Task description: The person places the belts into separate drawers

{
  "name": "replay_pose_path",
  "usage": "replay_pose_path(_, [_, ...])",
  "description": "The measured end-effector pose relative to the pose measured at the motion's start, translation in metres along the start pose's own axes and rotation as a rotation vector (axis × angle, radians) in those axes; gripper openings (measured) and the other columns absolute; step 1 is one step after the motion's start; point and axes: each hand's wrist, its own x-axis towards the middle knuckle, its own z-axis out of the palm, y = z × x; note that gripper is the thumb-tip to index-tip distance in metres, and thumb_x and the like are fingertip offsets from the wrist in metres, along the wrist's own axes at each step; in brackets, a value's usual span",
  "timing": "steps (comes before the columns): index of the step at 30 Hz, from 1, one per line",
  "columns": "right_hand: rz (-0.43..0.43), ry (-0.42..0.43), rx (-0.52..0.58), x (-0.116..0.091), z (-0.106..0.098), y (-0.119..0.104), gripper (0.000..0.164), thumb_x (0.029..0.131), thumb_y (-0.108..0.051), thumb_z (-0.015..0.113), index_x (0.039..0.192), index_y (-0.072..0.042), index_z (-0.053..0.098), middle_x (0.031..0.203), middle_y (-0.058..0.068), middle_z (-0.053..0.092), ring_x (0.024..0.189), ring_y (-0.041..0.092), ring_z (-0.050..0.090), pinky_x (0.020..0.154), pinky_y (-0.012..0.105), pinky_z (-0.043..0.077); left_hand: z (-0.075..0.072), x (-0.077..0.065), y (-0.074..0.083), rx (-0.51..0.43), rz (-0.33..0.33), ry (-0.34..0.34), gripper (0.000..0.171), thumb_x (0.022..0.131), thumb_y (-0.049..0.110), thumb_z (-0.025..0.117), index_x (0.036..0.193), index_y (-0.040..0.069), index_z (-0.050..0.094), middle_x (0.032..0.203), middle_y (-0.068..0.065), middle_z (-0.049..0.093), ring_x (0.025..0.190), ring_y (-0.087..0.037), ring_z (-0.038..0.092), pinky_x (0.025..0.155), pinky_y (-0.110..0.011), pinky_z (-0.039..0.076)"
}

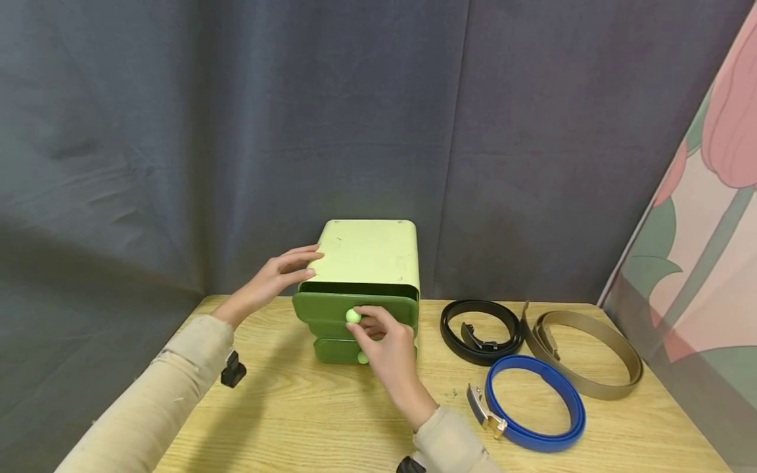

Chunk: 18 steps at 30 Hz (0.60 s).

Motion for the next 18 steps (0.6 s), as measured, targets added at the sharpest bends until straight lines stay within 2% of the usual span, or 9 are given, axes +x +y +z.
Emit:
replay_pose_path(7, [-0.035,-0.008,0.013,-0.015,-0.005,-0.01,0.027,0.08,-0.005,0.082,0.105,-0.012,0.074,0.083,-0.004,0.074,0.07,0.008,0.07,0.064,0.024,0.056,-0.001,0.0,0.001,0.011,0.0,0.003,0.045,0.1,0.025,0.061,0.143,0.014,0.055,0.156,-0.001,0.037,0.141,-0.026,0.036,0.112,-0.053,0.03])
replay_pose_path(18, [-0.062,-0.005,0.056,-0.033,-0.007,-0.027,0.027,0.079,-0.002,0.082,0.103,-0.012,0.074,0.085,-0.002,0.075,0.069,0.01,0.07,0.062,0.022,0.056,-0.005,-0.001,-0.001,0.006,-0.018,0.0,0.045,0.1,0.026,0.062,0.143,0.015,0.056,0.156,-0.001,0.036,0.142,-0.026,0.033,0.112,-0.055,0.028])
